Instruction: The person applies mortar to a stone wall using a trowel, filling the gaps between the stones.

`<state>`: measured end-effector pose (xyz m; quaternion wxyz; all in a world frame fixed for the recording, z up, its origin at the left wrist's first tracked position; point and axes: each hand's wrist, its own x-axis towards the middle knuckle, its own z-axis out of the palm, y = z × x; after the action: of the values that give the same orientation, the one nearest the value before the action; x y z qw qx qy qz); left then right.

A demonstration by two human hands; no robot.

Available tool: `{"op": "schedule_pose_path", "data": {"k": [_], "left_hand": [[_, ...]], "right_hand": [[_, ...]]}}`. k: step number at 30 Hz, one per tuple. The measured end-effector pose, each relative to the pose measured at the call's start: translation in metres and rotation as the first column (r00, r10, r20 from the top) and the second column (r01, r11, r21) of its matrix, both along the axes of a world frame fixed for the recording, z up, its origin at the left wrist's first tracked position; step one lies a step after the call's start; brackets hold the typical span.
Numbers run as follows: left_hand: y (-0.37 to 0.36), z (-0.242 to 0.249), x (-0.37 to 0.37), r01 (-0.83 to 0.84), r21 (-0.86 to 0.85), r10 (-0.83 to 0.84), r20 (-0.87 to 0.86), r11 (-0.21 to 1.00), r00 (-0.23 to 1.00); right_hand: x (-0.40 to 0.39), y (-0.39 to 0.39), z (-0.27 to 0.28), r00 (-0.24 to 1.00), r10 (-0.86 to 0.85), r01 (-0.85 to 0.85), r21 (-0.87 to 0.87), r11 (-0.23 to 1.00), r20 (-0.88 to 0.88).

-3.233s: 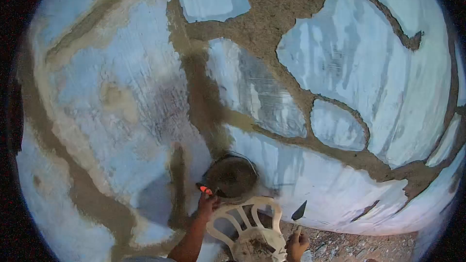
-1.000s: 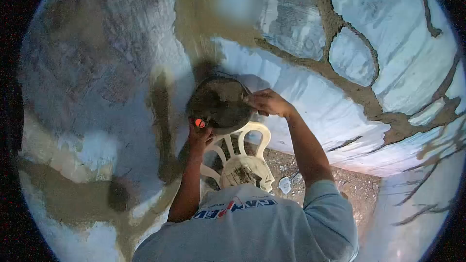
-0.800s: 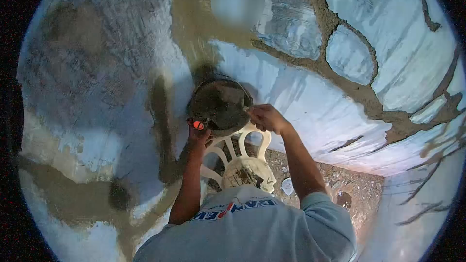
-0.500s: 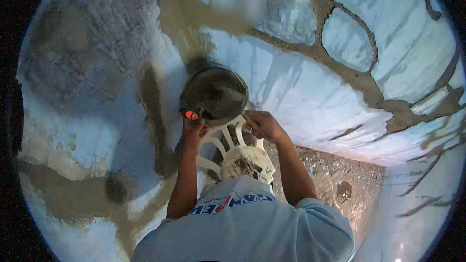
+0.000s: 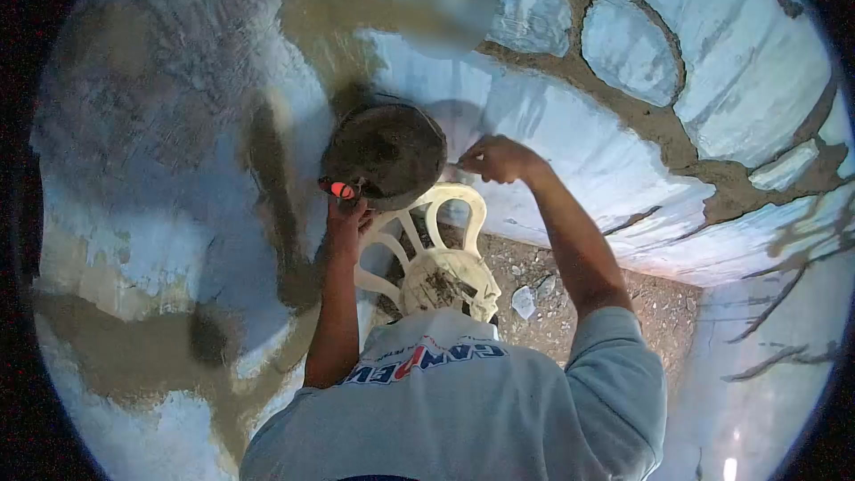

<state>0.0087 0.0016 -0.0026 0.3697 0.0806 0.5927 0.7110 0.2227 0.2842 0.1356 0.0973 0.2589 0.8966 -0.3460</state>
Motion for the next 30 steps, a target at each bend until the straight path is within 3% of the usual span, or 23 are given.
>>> {"op": "schedule_pose_path", "data": {"k": [3,7,12,16,19,20,21,23,24,25,27,28,29,30], "left_hand": [[0.002,-0.004,-0.002,0.015,0.044,-0.013,-0.034,0.999,0.999],[0.001,0.014,0.008,-0.031,0.004,0.031,-0.017,1.000,0.999],[0.000,0.016,0.005,-0.001,-0.027,0.001,-0.020,1.000,1.000],[0.000,0.026,0.009,-0.017,-0.033,0.015,-0.040,0.999,0.999],[-0.001,0.019,0.010,-0.029,-0.026,0.029,-0.007,0.999,1.000],[-0.002,0.015,0.011,-0.017,0.006,0.017,-0.008,1.000,1.000],[-0.002,0.008,0.010,-0.005,0.038,0.006,-0.009,0.999,1.000],[0.002,-0.010,0.005,0.000,0.038,0.001,-0.025,0.999,1.000],[0.002,-0.012,0.005,-0.001,0.018,0.001,-0.005,1.000,1.000],[0.002,-0.006,0.007,0.001,0.000,-0.001,0.014,1.000,1.000],[0.000,0.000,0.009,0.016,0.013,-0.016,-0.009,1.000,1.000],[0.002,-0.003,0.009,0.005,0.016,-0.005,0.010,1.000,1.000],[0.003,-0.005,0.006,-0.005,0.021,0.004,0.024,1.000,1.000],[0.001,-0.012,0.003,0.028,0.111,-0.032,0.035,0.993,0.999]], "right_hand": [[-0.020,0.014,0.022,0.991,0.081,-0.092,0.106,0.990,0.102],[-0.048,0.022,0.038,0.889,0.266,-0.364,0.225,0.904,0.373],[-0.047,-0.004,0.060,0.920,0.240,-0.250,-0.006,0.968,0.310],[-0.054,-0.001,0.028,0.924,0.299,-0.272,-0.138,0.952,0.238],[-0.049,-0.003,0.002,0.921,0.380,-0.354,-0.219,0.909,0.086],[-0.045,-0.002,-0.010,0.979,0.163,-0.083,-0.499,0.863,0.119],[-0.038,-0.011,-0.016,0.989,0.138,-0.097,-0.444,0.891,0.061],[-0.024,-0.009,-0.032,0.998,0.029,-0.058,-0.685,0.726,-0.053],[-0.015,-0.017,-0.035,0.989,0.047,-0.124,-0.636,0.762,-0.138],[-0.008,-0.025,-0.036,0.986,-0.124,-0.002,-0.762,0.647,-0.108],[0.004,-0.041,-0.037,0.943,-0.063,-0.152,-0.589,0.794,-0.328],[0.003,-0.052,-0.047,0.900,-0.011,-0.174,-0.382,0.908,-0.435],[0.010,-0.054,-0.050,0.902,-0.250,-0.049,-0.659,0.750,-0.351],[0.008,-0.059,-0.054,0.890,-0.264,-0.042,-0.645,0.763,-0.371]]}}
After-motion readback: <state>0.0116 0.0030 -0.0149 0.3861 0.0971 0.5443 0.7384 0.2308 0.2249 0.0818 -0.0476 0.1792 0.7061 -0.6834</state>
